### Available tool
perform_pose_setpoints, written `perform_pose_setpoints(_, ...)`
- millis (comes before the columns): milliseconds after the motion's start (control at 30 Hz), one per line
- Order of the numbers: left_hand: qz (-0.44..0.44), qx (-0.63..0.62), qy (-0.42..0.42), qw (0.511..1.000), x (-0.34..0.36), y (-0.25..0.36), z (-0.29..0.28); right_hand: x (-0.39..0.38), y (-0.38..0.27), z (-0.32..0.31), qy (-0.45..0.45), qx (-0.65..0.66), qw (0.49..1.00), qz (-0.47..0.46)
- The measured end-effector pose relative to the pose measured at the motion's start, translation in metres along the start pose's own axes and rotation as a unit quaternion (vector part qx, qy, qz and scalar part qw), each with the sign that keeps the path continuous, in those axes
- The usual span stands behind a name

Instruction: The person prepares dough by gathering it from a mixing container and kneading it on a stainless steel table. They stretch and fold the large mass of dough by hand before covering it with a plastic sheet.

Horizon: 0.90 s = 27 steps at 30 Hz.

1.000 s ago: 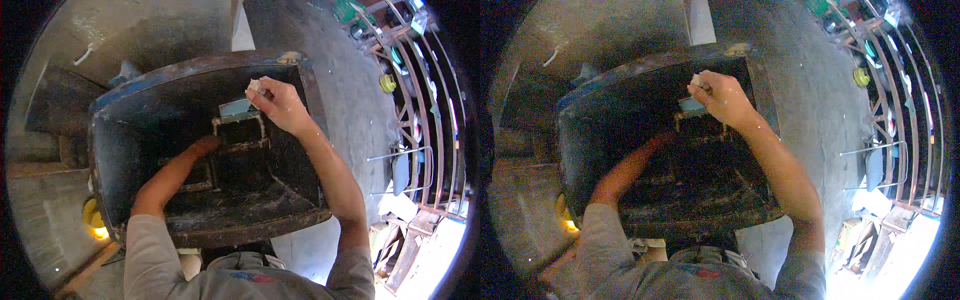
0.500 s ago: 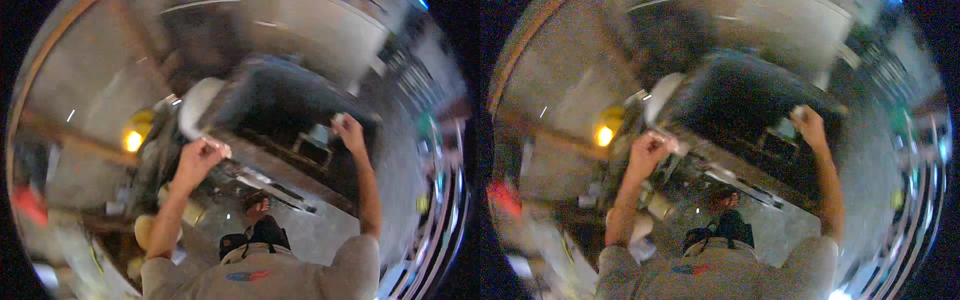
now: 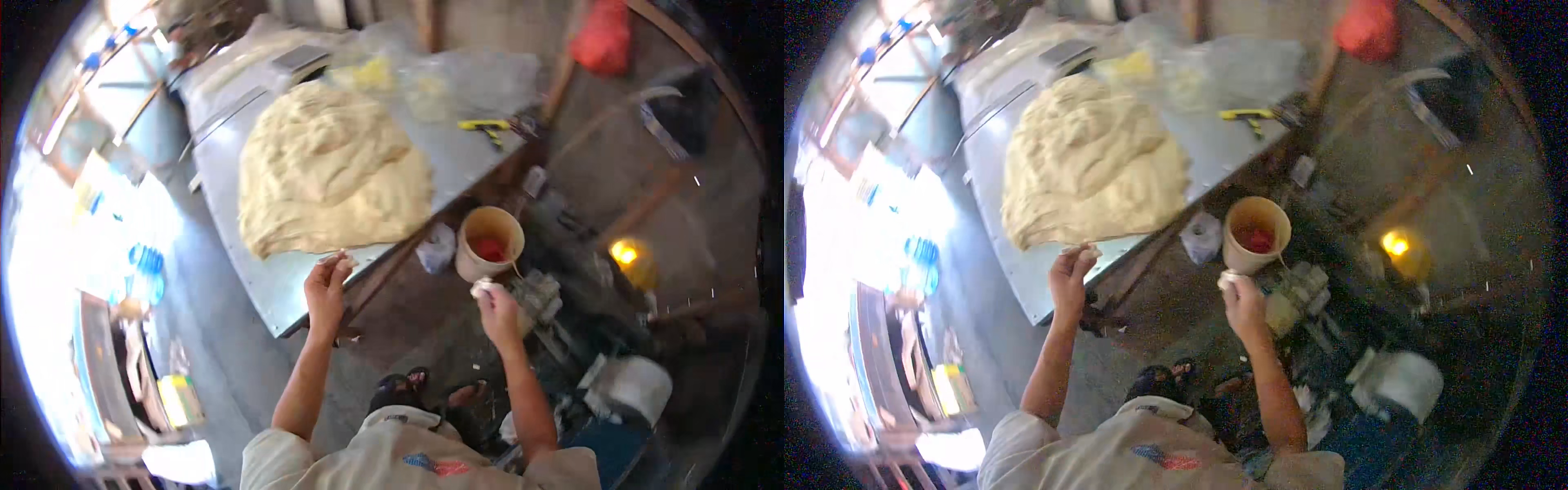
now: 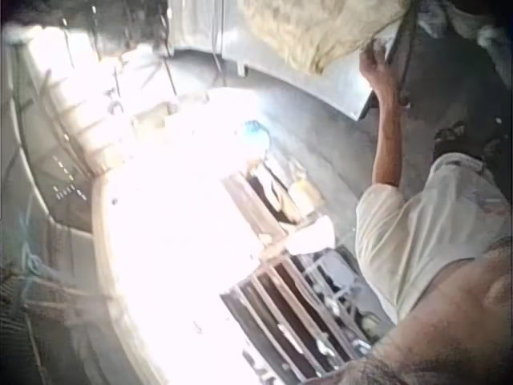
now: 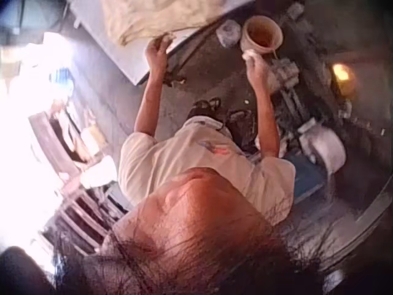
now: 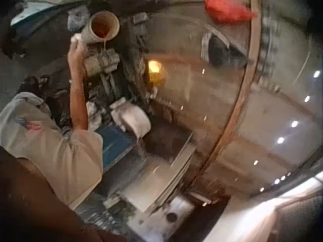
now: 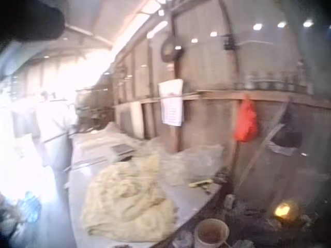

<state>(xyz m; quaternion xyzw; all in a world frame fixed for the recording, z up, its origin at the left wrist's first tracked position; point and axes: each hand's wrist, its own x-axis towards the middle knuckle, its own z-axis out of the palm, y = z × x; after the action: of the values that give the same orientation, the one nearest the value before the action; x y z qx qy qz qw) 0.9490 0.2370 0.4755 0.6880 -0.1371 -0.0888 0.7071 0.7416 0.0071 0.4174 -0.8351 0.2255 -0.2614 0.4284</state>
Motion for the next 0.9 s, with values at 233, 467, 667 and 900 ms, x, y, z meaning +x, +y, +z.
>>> perform_pose_setpoints(233, 0.103, 0.35, -0.018, 0.931, 0.061, -0.067, -0.03, 0.132, -0.036, 0.166, -0.091, -0.091, 0.977, -0.172)
perform_pose_setpoints(467, 0.148, 0.584, -0.079, 0.794, 0.142, -0.125, 0.033, 0.219, 0.051, 0.206, 0.041, -0.274, 0.901, -0.334)
perform_pose_setpoints(667, 0.206, 0.57, 0.045, 0.794, 0.208, -0.122, 0.041, 0.33, 0.025, 0.229, 0.032, -0.095, 0.909, -0.405)
perform_pose_setpoints(900, 0.116, 0.531, 0.002, 0.84, 0.312, -0.096, 0.044, 0.467, -0.02, 0.267, -0.038, -0.092, 0.92, -0.378)
